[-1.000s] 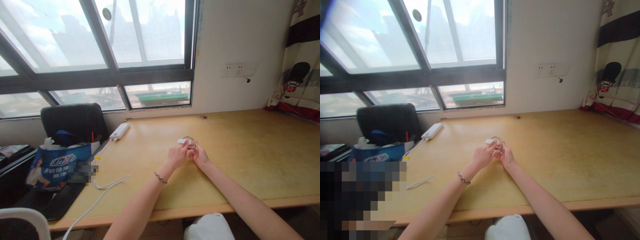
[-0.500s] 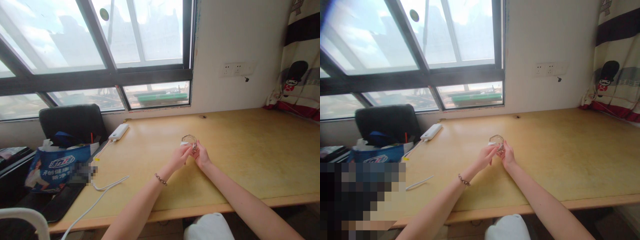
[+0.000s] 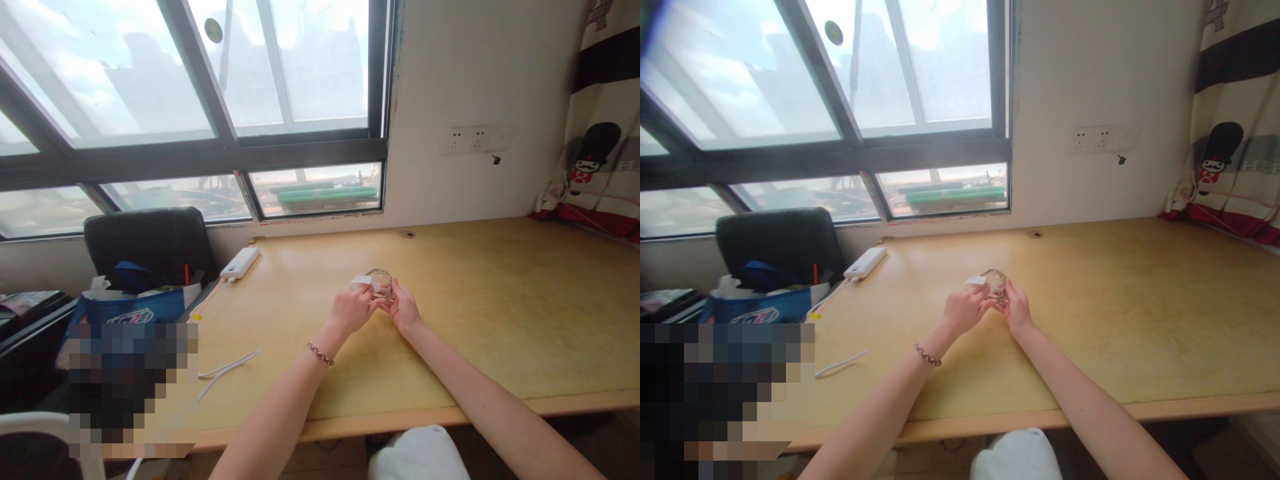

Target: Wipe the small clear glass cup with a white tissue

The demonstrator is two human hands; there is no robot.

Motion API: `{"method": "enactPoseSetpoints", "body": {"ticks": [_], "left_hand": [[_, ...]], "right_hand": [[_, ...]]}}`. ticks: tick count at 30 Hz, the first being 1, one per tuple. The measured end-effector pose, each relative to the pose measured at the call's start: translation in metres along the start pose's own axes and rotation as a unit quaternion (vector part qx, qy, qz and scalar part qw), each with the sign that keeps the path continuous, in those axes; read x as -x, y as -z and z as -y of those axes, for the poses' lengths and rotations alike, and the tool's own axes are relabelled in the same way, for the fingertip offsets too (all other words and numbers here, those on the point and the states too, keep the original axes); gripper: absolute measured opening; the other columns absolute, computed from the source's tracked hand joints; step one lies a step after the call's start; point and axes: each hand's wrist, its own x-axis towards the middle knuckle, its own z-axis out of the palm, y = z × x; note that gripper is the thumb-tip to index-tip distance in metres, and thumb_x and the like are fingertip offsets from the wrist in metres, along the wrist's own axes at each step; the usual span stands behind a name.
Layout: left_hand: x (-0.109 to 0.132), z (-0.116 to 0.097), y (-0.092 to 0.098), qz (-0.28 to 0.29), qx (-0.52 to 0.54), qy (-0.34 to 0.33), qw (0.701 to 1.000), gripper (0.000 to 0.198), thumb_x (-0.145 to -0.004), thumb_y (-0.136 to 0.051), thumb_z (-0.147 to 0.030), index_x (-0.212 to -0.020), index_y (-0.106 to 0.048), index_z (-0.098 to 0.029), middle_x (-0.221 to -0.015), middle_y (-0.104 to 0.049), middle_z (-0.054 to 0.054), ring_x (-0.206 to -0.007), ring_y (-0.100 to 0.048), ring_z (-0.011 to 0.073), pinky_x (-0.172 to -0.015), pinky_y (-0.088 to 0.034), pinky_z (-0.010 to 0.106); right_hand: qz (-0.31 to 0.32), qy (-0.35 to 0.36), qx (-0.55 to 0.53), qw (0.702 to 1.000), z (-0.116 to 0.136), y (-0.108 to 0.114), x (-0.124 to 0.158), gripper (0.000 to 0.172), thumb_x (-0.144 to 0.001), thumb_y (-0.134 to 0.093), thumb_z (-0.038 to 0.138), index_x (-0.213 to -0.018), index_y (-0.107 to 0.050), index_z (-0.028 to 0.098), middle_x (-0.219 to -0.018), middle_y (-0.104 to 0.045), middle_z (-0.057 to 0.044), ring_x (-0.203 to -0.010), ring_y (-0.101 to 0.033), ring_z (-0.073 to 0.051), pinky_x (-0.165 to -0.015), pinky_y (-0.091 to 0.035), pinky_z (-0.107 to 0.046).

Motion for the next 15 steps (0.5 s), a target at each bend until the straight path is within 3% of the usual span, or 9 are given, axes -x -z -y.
{"method": "enactPoseSetpoints", "body": {"ticks": [4, 9, 13, 15], "left_hand": [[0.001, -0.009, -0.004, -0.015, 0.006, 0.038, 0.999, 0.048, -0.086, -0.030, -0.048, -0.126, -0.036, -0.024, -0.123, -0.047, 0.009, -0.093, -0.055, 0.0210, -0.069, -0.045, 0.028], [0.003, -0.014, -0.009, -0.013, 0.094, 0.006, 0.995, 0.047, -0.087, -0.029, -0.044, -0.130, -0.029, -0.027, -0.135, -0.033, 0.004, -0.107, -0.049, 0.0197, -0.081, -0.045, 0.030], [0.001, -0.010, -0.014, -0.001, 0.197, -0.044, 0.980, 0.042, -0.089, -0.027, -0.036, -0.129, -0.034, -0.025, -0.132, -0.037, 0.001, -0.116, -0.040, 0.0175, -0.094, -0.036, 0.031], [-0.002, -0.008, -0.016, -0.002, 0.246, -0.058, 0.967, 0.040, -0.090, -0.025, -0.033, -0.124, -0.042, -0.023, -0.127, -0.045, 0.002, -0.114, -0.043, 0.0165, -0.095, -0.036, 0.030]], "right_hand": [[0.035, -0.007, 0.007, 0.999, 0.002, -0.002, 0.000, 0.025, -0.072, -0.059, 0.040, -0.084, -0.059, 0.018, -0.079, -0.066, -0.005, -0.073, -0.062, -0.018, -0.058, -0.052, -0.028], [0.038, 0.013, 0.044, 0.998, 0.004, -0.003, 0.003, 0.028, -0.071, -0.060, 0.041, -0.085, -0.060, 0.018, -0.079, -0.065, -0.003, -0.064, -0.060, -0.013, -0.051, -0.048, -0.021], [0.021, 0.017, 0.057, 0.998, 0.006, 0.000, 0.002, 0.027, -0.069, -0.061, 0.042, -0.081, -0.059, 0.018, -0.073, -0.064, -0.001, -0.057, -0.057, -0.012, -0.050, -0.048, -0.021], [0.021, 0.003, 0.044, 0.999, 0.007, 0.001, 0.001, 0.025, -0.069, -0.061, 0.041, -0.079, -0.058, 0.018, -0.071, -0.064, 0.000, -0.057, -0.058, -0.012, -0.052, -0.050, -0.024]]}}
